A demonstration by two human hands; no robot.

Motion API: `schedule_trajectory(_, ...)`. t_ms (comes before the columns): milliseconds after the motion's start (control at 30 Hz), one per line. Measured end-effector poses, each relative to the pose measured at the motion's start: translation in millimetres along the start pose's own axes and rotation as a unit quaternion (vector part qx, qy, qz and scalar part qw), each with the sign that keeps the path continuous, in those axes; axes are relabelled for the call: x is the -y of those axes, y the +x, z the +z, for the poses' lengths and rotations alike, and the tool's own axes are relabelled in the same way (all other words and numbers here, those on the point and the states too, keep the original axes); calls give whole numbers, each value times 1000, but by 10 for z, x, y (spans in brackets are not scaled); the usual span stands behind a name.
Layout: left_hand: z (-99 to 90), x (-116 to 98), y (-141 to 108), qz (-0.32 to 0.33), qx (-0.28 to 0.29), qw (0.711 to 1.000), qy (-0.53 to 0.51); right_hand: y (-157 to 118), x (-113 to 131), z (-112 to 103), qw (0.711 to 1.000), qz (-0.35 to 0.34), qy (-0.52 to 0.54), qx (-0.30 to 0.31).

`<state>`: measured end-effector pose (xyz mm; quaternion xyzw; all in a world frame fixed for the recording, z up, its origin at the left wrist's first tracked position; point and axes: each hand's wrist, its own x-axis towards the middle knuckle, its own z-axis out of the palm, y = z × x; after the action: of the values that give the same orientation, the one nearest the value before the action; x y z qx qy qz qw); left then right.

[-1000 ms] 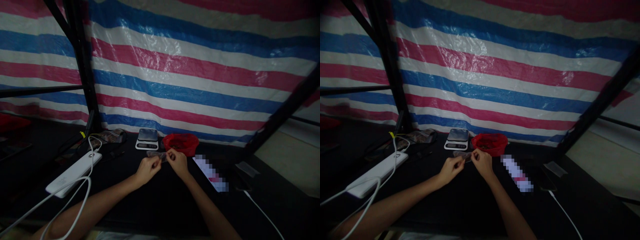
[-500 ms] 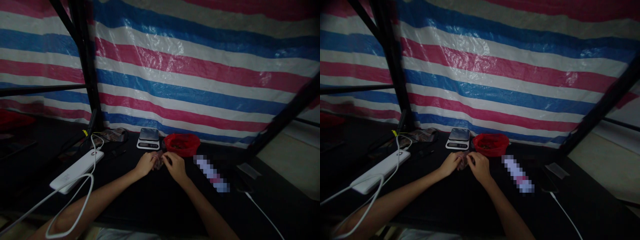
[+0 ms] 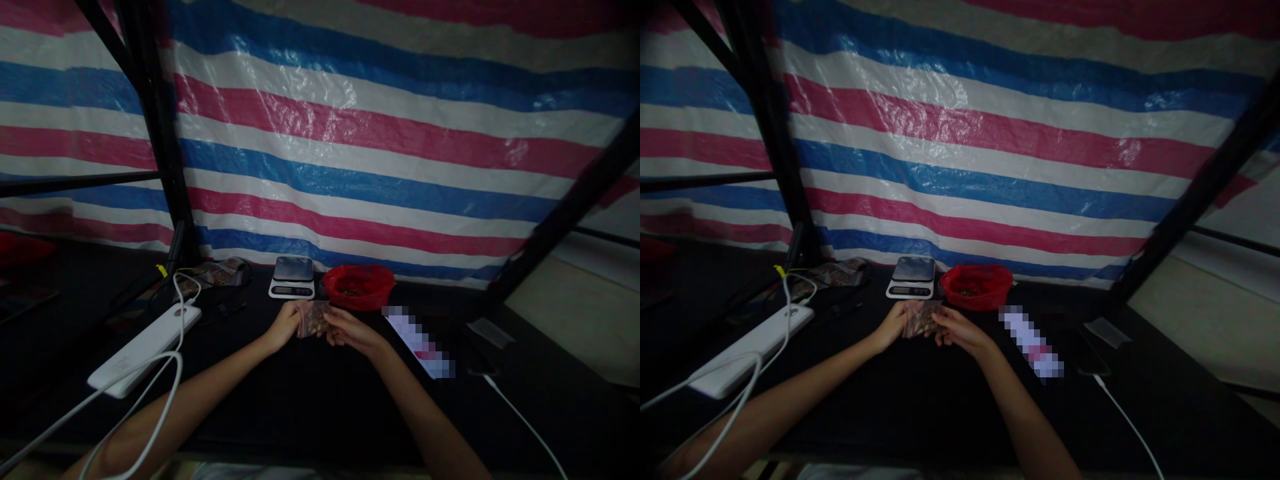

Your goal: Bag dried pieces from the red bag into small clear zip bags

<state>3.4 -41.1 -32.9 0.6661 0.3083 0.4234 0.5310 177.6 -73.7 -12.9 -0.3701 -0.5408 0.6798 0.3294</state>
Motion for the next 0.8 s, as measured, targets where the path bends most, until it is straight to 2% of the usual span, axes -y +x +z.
schedule_trajectory(167,-34,77,26,6,-35,999,27,65,-63,-67,997,10,68,-33)
schedule_trajectory(300,-41,39,88,-24,-25,998,54,73,-59,-158,993,-13,89,-77)
schedule_trajectory(400,-18,-139,239,-7,16,992,122,44,23,-253,987,-24,113,-113)
schedule_trajectory(500,37,-441,467,20,61,977,203,-15,196,-418,974,-60,128,-175)
schedule_trajectory(600,106,-748,696,54,15,959,279,-71,376,-684,957,-120,109,-239)
schedule_trajectory(667,146,-885,810,71,-33,944,321,-94,449,-895,949,-125,63,-281)
schedule_trajectory(800,204,-948,900,101,-78,906,404,-99,493,-1257,938,-93,-57,-329)
